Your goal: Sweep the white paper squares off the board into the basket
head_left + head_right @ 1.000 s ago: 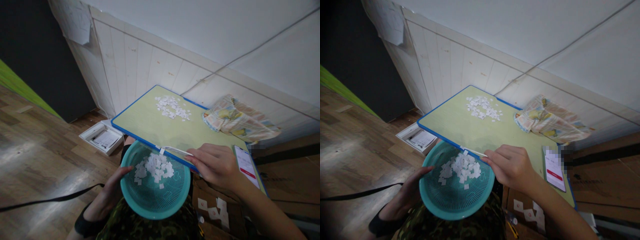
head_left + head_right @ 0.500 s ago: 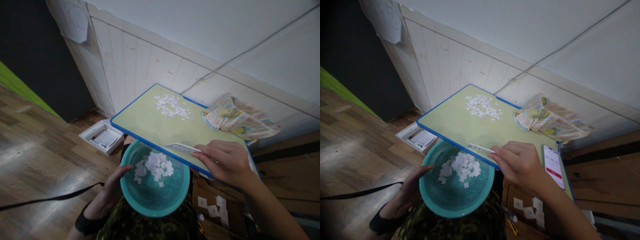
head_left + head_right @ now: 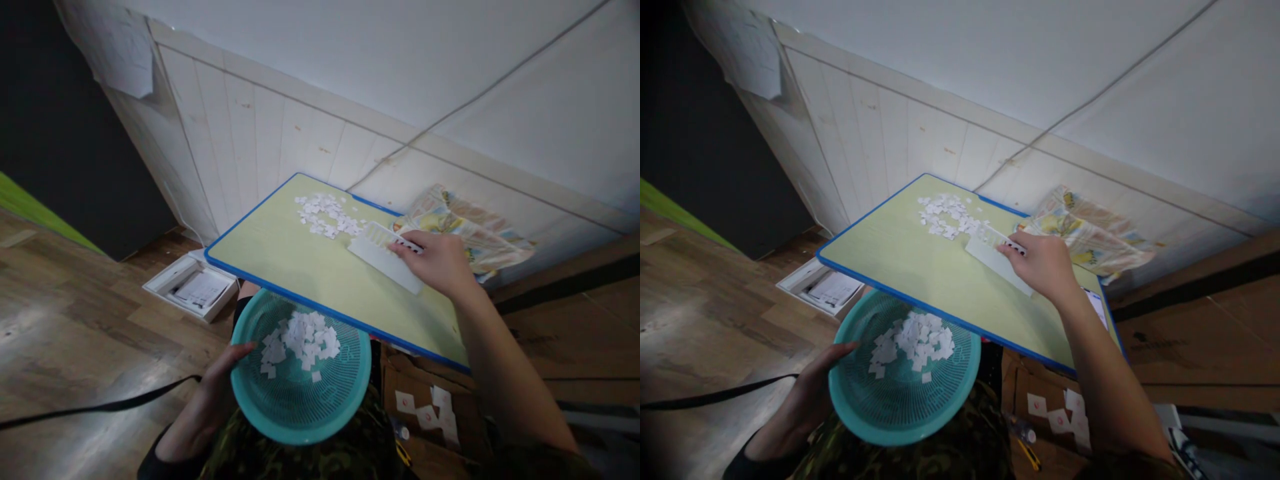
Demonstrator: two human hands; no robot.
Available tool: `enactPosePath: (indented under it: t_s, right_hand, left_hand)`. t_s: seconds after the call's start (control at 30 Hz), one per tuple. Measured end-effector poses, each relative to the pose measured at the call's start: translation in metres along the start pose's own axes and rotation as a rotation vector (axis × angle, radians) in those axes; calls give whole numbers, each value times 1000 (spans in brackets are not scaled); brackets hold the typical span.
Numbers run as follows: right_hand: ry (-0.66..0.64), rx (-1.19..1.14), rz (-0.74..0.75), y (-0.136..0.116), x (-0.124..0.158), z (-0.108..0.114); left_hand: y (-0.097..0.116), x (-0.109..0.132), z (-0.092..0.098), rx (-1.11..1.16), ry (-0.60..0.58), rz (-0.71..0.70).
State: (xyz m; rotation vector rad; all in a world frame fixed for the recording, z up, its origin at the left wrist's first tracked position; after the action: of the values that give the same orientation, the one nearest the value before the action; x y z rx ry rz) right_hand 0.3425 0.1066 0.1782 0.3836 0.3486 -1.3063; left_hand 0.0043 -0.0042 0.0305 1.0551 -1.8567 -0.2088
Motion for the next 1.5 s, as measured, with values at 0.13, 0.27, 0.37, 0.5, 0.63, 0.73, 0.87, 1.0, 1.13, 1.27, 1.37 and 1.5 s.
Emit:
enactPosePath:
  t_s: [0.13, 0.27, 0.37, 0.5, 0.63, 0.73, 0.87, 1.0, 1.13, 1.27, 1.37, 1.5]
  right_hand:
    - [-45, -15, -128, 15, -10, -13]
    - [-87, -99, -132, 20, -9, -17]
    - [-92, -129, -135, 22, -10, -19]
    - [-59, -114, -158, 23, -12, -25]
    - [-33, -99, -141, 18, -15, -29]
    - [-29, -85, -137, 12, -19, -29]
    - [4, -93, -120, 0, -32, -30]
    - [-26, -61, -71, -16, -48, -31]
    - [-85, -112, -10, -27, -60, -29]
    - [-80, -186, 8, -29, -64, -26]
    - [-71, -210, 12, -27, -66, -25]
    - [-85, -300, 56, -19, -73, -20]
  left_hand:
    - [-1, 0, -3, -5, 31, 4]
    - [-2, -1, -3, -12, 55, 20]
    - [-2, 0, -4, -23, 55, 18]
    - [0, 4, -8, -49, 41, 17]
    - [1, 5, -10, -29, 48, 40]
    - [1, 5, -11, -11, 51, 26]
    - [1, 5, -12, -10, 65, 18]
    - [2, 5, -10, 25, 47, 37]
    - [2, 2, -4, 37, 38, 40]
    - [2, -1, 0, 40, 18, 44]
    - [1, -2, 2, 52, 1, 39]
    - [0, -4, 5, 72, -9, 51]
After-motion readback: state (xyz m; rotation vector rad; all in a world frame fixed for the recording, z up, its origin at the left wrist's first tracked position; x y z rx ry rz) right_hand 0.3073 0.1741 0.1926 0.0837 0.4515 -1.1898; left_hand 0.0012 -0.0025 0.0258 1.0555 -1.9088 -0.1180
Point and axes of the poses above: each hand's wrist, its own x-axis away from the middle knuckle, its own z-axis out of the back of the hand, y = z × x, the point moved 1 cm from there along -x, towards the middle knuckle
